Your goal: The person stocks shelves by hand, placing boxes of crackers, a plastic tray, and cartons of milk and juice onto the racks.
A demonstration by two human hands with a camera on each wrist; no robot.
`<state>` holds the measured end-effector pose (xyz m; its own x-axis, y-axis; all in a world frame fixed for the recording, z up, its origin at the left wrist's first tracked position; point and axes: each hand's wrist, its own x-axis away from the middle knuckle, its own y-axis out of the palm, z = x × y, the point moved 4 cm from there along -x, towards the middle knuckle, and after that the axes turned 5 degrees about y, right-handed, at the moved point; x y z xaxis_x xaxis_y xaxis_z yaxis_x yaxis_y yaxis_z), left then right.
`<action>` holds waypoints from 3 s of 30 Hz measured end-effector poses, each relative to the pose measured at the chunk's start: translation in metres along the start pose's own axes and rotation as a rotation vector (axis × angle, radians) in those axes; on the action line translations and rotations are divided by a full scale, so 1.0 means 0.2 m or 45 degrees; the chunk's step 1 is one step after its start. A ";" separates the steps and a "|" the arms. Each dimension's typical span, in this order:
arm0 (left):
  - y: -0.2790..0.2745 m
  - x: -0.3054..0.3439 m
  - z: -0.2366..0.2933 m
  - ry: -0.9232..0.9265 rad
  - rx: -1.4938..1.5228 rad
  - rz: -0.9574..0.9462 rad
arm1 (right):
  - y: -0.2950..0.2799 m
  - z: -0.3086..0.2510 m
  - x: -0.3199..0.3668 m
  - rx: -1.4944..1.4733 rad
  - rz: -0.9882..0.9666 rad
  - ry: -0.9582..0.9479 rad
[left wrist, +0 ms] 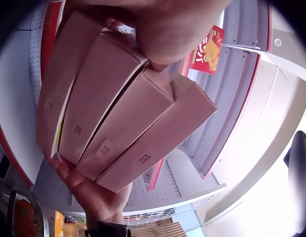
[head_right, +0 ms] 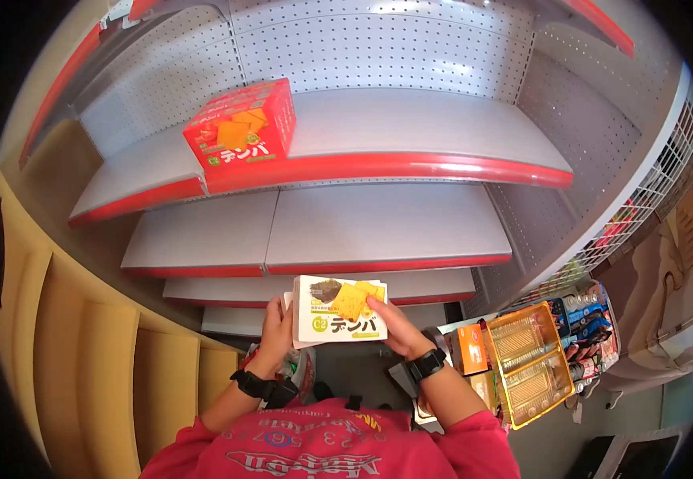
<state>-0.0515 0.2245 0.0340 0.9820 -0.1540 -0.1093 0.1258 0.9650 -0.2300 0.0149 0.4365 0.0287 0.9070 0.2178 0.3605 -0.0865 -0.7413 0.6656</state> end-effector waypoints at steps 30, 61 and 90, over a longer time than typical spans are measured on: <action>0.43 -0.68 1.27 0.886 0.698 -0.965 | 0.24 -1.20 0.34 0.526 0.277 -1.346; 0.58 -1.17 1.28 0.611 0.517 -0.809 | 0.25 -1.72 -0.09 0.771 0.067 -0.974; 0.52 -1.07 1.28 0.598 0.367 -0.535 | 0.25 -1.68 -0.10 1.103 0.106 -0.873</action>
<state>-0.2120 0.4118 0.2814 0.6848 -0.5401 -0.4892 0.5786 0.8111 -0.0856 -0.1468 0.6088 0.2748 0.9710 -0.0524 -0.2334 -0.0829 -0.9890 -0.1228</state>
